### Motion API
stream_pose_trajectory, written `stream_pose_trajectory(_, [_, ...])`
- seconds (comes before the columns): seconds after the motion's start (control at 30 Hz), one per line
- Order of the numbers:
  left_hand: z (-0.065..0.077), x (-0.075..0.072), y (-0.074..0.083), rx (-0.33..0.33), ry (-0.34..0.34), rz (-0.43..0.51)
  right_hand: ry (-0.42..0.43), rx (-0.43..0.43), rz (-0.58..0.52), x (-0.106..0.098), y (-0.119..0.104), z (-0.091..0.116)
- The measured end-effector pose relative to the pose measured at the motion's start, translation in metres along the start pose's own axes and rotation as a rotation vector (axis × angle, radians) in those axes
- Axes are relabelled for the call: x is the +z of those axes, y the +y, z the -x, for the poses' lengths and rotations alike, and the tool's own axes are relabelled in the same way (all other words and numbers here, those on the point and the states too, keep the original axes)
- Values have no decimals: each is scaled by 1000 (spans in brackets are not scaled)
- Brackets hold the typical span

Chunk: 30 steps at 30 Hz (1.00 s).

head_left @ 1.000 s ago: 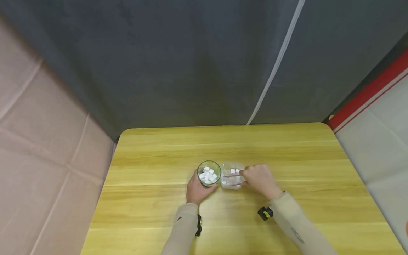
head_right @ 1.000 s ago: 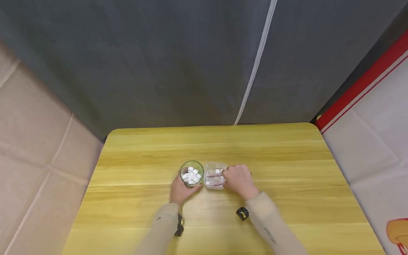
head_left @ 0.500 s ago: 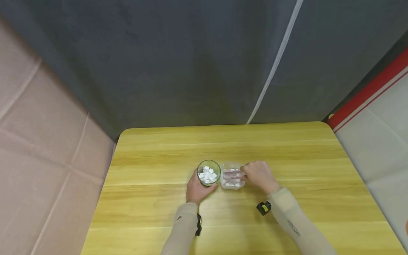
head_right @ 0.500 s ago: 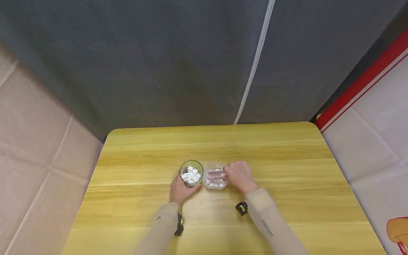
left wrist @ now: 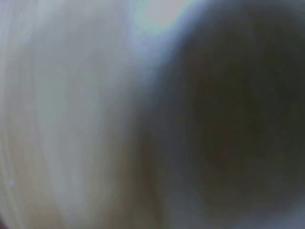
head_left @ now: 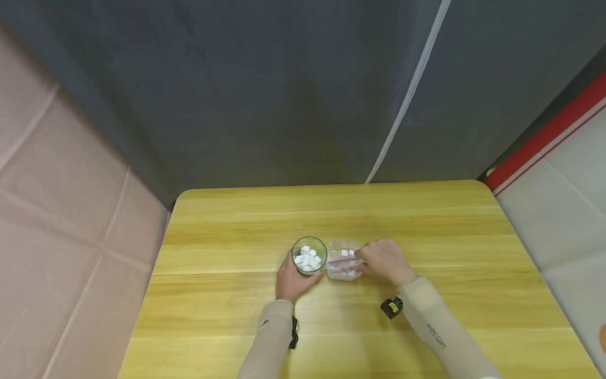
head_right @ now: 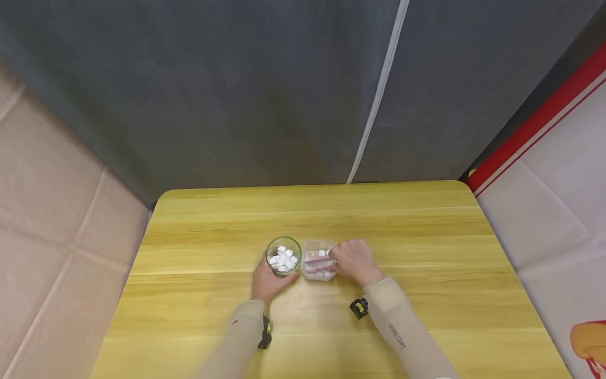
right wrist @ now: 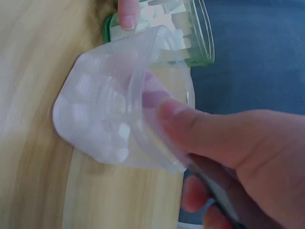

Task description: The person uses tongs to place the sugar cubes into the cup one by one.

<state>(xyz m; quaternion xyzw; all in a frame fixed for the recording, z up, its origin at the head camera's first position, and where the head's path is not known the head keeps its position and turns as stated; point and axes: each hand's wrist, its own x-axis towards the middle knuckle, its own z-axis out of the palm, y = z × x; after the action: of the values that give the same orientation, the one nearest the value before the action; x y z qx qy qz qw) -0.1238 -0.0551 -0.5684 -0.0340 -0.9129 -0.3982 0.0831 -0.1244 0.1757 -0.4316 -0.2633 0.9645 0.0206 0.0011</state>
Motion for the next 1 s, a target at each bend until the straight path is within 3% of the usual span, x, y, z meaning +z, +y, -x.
stream_pose_trajectory(0.17, [1, -1, 2, -3, -4, 7, 32, 17, 27, 2, 4, 1])
stream_pose_trajectory(0.47, [-1, -1, 1, 3, -5, -9, -42, 7, -26, 3, 0, 1])
stream_pose_trajectory(0.87, [0, 1, -2, -4, -5, -3, 7, 19, -88, 8, 10, 1])
stream_pose_trajectory(1.0, [0, 1, -3, 2, -1, -6, -12, 38, -40, 3, 7, 2])
